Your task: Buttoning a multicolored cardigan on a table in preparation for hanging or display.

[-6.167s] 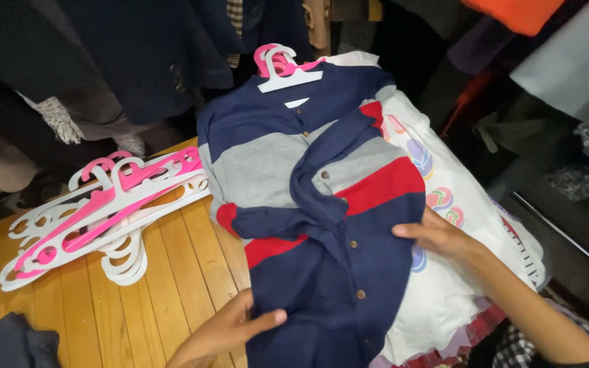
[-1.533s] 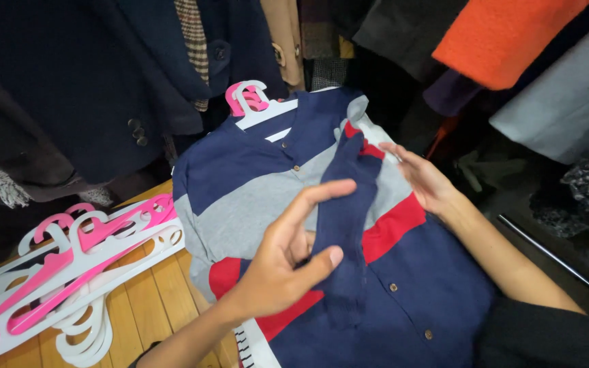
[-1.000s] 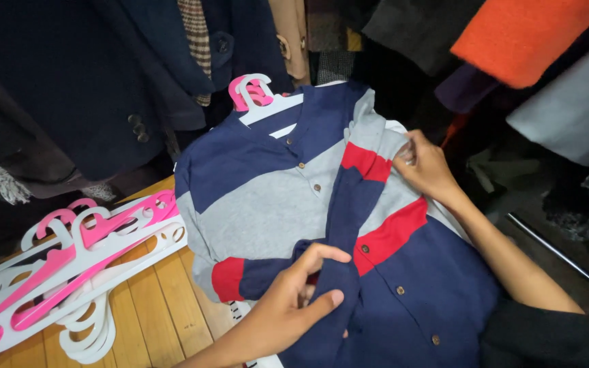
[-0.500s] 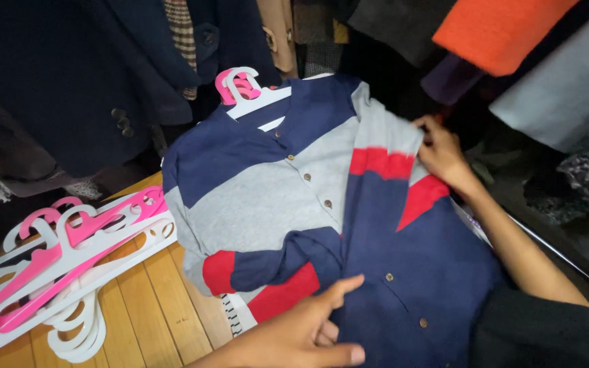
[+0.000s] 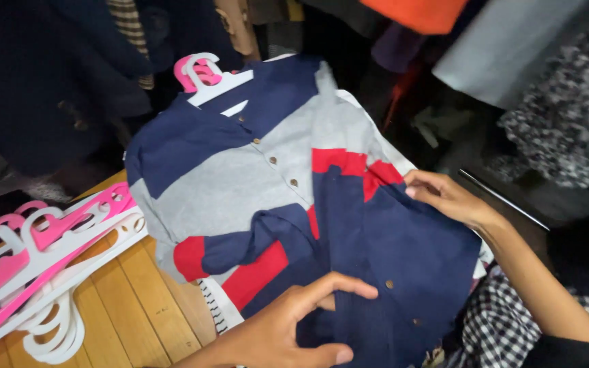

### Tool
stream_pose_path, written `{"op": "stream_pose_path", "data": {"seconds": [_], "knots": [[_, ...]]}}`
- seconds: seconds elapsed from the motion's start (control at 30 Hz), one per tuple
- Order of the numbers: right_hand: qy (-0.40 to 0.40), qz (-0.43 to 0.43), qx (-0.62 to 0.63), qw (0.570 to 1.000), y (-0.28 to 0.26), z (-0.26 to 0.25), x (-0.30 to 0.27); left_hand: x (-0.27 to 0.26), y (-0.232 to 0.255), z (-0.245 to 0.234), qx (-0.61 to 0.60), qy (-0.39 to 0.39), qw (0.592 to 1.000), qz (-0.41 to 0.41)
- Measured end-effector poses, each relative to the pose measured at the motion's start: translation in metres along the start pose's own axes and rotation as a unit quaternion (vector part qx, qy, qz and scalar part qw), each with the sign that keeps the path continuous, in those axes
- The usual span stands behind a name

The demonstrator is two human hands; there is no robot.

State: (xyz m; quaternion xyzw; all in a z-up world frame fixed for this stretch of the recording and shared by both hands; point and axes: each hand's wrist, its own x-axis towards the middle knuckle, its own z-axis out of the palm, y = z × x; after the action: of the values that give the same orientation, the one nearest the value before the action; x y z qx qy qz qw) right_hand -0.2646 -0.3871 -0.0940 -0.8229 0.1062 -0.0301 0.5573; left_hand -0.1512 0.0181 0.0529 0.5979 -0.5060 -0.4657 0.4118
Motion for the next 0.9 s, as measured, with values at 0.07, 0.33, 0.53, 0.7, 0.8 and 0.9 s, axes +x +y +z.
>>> {"op": "stream_pose_path", "data": {"seconds": [0.07,0.33,0.53,0.7,0.8,0.9], "knots": [[0.070,0.035,0.066,0.995,0.008,-0.002,-0.007,0.000,0.004,0.003,-0.070,-0.074,0.995,-0.018],[0.130,0.039,-0.233,0.963,-0.032,-0.034,-0.048,0.013,-0.052,0.028,0.113,-0.212,0.970,-0.029],[-0.043,0.161,-0.071,0.983,-0.040,-0.022,-0.095,0.008,-0.041,0.024,0.061,-0.118,0.991,-0.032],[0.003,0.143,-0.069,0.987,-0.016,-0.032,-0.126,0.008,-0.045,0.027,0.052,0.014,0.998,-0.043],[0.023,0.188,-0.094,0.977,-0.007,-0.039,-0.128,0.003,-0.054,0.032,0.059,0.052,0.995,-0.055],[0.046,0.193,-0.357,0.913,0.001,-0.030,-0.118,-0.004,-0.062,0.039,0.013,0.104,0.994,-0.002]]}}
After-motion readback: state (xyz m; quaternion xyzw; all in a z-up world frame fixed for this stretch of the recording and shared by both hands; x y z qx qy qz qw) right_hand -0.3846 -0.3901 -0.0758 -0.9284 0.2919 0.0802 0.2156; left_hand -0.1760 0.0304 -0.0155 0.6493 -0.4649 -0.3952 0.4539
